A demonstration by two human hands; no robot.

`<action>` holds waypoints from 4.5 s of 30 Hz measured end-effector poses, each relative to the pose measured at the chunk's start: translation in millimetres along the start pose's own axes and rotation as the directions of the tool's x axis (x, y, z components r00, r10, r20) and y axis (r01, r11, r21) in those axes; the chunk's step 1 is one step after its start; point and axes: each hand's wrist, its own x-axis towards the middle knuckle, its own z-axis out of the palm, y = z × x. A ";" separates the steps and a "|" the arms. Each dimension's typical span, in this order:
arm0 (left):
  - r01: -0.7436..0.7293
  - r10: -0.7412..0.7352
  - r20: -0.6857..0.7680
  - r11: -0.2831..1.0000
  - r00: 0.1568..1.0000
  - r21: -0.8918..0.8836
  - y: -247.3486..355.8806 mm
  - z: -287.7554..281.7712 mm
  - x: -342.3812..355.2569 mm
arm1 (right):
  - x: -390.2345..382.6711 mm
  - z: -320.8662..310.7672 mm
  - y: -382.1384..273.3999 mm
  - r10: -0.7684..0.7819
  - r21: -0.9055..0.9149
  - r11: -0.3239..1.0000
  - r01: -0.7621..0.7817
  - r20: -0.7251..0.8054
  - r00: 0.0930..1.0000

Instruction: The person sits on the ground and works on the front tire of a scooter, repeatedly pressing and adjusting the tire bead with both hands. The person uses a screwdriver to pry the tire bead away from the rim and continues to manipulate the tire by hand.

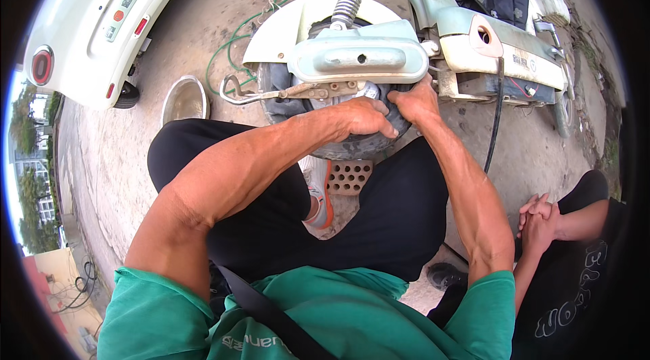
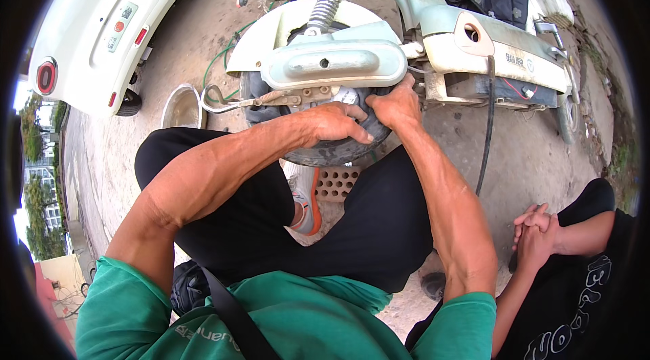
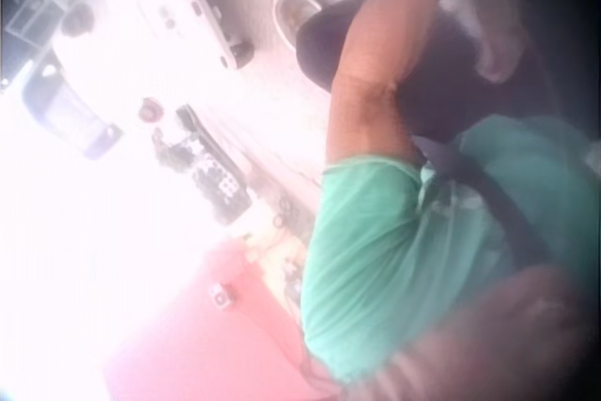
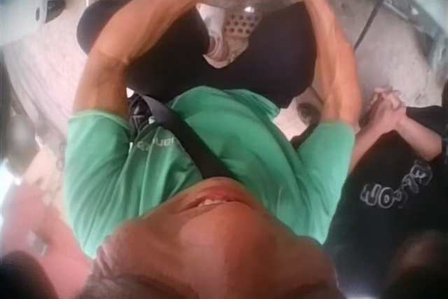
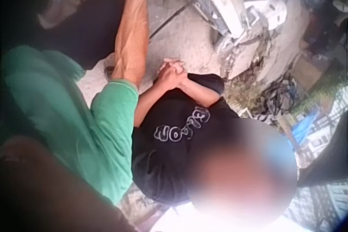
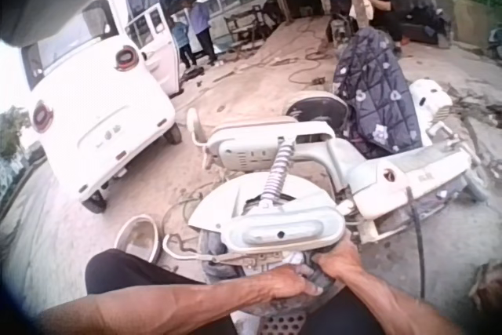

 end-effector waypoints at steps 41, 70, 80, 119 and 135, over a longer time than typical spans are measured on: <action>-0.674 -0.258 -0.642 -0.058 0.722 -0.736 -192.7 32.3 31.4 | 97.4 57.8 99.9 -0.110 0.911 0.369 -0.182 0.237 0.965; -0.799 -0.346 -0.789 0.154 0.508 -0.582 -216.7 38.0 55.4 | 67.8 43.9 55.2 0.012 0.949 0.295 -0.115 0.117 0.993; -0.810 -0.413 -0.782 0.157 0.466 -0.565 -232.3 46.6 82.0 | 59.6 45.9 47.7 0.010 0.929 0.360 -0.086 0.088 0.996; -0.763 -0.050 -0.928 0.554 0.369 -0.333 -263.4 -17.3 96.5 | 44.7 59.4 59.0 -0.095 0.929 0.367 -0.037 0.077 0.993; -0.510 -0.210 -0.627 0.419 0.750 -0.751 -219.4 -42.5 -20.3 | 22.7 53.8 39.1 0.095 0.935 0.334 -0.116 0.089 0.992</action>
